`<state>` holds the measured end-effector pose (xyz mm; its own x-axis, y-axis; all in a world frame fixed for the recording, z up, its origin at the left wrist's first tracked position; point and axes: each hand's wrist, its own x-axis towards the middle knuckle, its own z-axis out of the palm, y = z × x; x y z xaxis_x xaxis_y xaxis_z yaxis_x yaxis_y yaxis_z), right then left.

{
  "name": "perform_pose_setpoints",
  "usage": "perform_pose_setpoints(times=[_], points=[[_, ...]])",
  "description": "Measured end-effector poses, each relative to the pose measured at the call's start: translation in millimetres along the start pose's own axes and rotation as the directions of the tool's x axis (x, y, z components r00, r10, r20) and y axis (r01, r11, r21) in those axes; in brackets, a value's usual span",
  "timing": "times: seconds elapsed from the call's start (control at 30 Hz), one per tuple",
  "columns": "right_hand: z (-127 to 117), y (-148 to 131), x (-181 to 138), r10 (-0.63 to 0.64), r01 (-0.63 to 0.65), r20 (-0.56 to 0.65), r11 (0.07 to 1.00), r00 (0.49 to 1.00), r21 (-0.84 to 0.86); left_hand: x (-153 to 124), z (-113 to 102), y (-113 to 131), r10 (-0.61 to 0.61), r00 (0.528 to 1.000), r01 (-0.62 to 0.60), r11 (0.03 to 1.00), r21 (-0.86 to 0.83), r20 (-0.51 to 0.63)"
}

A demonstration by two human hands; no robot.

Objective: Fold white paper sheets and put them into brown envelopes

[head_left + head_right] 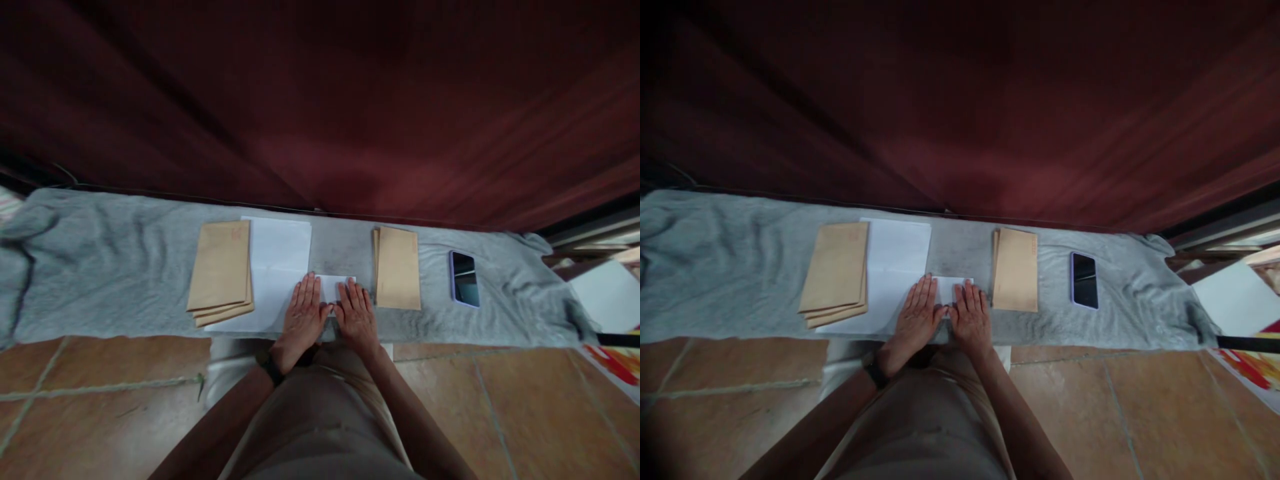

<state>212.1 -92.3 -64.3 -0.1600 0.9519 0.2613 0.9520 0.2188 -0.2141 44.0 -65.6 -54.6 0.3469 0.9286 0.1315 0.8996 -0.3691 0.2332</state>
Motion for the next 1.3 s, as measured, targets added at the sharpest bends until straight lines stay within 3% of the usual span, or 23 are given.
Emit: perform_pose_setpoints(times=[0.37,0.6,1.03,1.17,1.3], points=[[-1.8,1.2,-19.0,0.046,-0.046,-0.049,0.999,0.998,0.003,-2.7,-3.2,3.0,-0.048,0.999,0.048,0.999,0.009,-0.011],[-11.6,-7.4,-46.8,-0.076,0.075,0.019,0.997,0.997,0.033,-2.8,-2.5,3.3,-0.059,0.998,0.059,0.998,0.016,-0.019],[-32.5,10.6,-66.8,-0.037,0.036,0.117,0.999,0.992,0.011,-1.2,5.5,-2.6,-0.018,0.997,0.012,0.997,-0.077,-0.073],[-39.0,8.6,-60.9,-0.015,0.012,0.083,0.999,0.996,0.034,-0.7,3.8,-3.3,-0.007,0.996,-0.001,0.995,-0.097,-0.085],[-35.0,-2.1,-31.3,-0.012,0.004,0.094,0.996,0.996,0.087,-0.2,2.3,-2.5,-0.005,0.996,-0.004,0.995,-0.097,-0.091]])
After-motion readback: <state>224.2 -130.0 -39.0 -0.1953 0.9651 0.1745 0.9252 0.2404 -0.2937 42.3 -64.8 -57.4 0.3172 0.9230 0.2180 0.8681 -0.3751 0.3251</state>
